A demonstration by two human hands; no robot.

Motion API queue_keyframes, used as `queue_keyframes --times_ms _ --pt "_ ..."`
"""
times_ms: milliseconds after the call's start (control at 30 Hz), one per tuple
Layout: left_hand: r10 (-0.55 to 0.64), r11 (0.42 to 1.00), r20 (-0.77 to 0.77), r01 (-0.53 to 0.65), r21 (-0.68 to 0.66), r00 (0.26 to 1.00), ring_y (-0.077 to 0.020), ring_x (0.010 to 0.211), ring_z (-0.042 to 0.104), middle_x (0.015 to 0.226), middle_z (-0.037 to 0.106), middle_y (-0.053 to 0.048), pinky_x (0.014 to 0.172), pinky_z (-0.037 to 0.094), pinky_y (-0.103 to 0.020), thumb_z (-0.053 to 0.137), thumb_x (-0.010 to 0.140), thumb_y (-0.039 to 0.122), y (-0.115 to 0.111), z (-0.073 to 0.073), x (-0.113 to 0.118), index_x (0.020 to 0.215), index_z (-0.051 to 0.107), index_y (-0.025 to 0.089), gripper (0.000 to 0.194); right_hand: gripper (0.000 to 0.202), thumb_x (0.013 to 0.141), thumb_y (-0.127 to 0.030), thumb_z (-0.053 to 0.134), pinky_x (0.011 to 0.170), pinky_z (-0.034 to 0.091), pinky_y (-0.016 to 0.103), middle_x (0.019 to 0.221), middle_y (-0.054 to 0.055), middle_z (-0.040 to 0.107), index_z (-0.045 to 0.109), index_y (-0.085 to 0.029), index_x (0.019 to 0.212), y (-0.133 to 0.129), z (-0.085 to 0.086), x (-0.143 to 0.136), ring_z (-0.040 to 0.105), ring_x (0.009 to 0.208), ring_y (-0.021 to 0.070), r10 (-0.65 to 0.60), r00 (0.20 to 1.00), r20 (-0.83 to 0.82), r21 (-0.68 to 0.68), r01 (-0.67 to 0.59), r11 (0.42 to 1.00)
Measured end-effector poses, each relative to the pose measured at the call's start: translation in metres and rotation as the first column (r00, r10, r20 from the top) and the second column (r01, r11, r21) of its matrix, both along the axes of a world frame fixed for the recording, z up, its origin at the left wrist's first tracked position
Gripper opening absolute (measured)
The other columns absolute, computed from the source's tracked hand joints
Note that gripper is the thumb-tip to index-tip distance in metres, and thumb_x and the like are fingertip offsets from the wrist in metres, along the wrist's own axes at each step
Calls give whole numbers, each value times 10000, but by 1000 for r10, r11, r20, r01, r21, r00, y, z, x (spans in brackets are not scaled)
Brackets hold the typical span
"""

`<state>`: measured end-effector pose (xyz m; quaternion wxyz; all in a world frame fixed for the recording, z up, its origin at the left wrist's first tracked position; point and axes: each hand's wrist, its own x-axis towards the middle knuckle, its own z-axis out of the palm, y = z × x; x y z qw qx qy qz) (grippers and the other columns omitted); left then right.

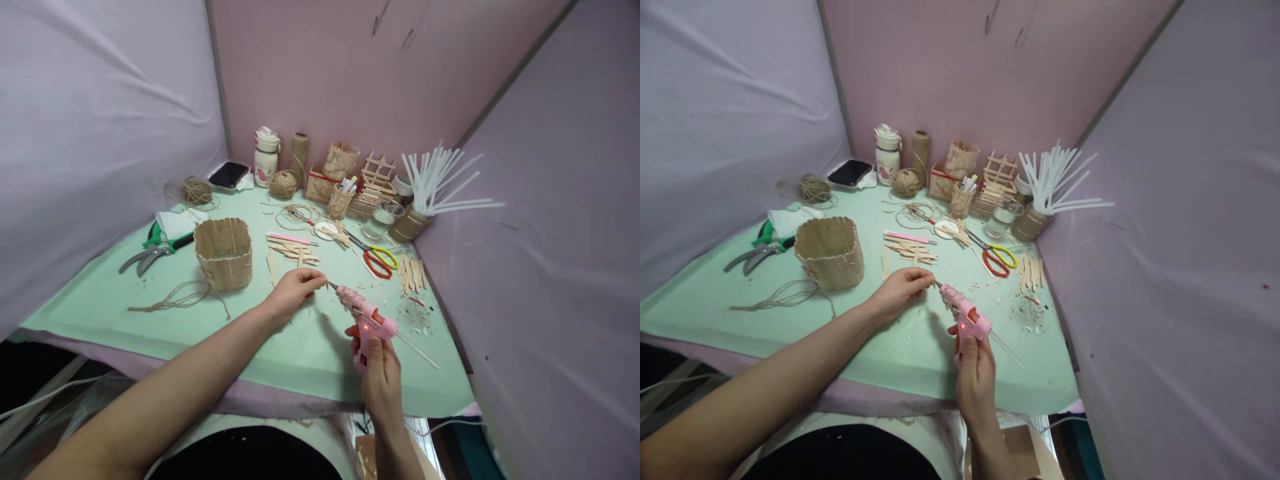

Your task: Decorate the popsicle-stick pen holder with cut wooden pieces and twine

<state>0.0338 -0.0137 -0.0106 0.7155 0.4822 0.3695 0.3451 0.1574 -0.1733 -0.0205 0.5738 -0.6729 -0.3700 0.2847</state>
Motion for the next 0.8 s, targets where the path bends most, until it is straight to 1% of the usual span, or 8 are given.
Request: queue_keyframes --times_ms 100,367,800 --pt "1 1000 3 -1 1 1000 -86 580 412 693 597 8 576 301 -252 799 597 464 0 -1 0 753 689 163 357 589 860 -683 437 505 406 270 693 49 601 675 -145 886 0 0 0 496 568 153 4 1000 -23 1 -4 1000" --pt "2 1000 -10 -2 -2 1000 -85 568 400 654 561 23 573 287 -258 792 594 457 -1 2 0 732 680 165 342 539 885 -641 439 490 391 255 660 18 557 664 -151 901 -1 -3 1 473 553 140 13 1000 -23 19 -12 1000" --pt "10 1000 -27 -10 -4 1000 -91 576 419 654 560 23 585 305 -262 790 586 448 -1 2 0 721 679 173 326 591 856 -693 427 463 399 256 627 17 540 648 -145 847 0 4 1 467 526 141 -2 1000 21 17 2 1000"
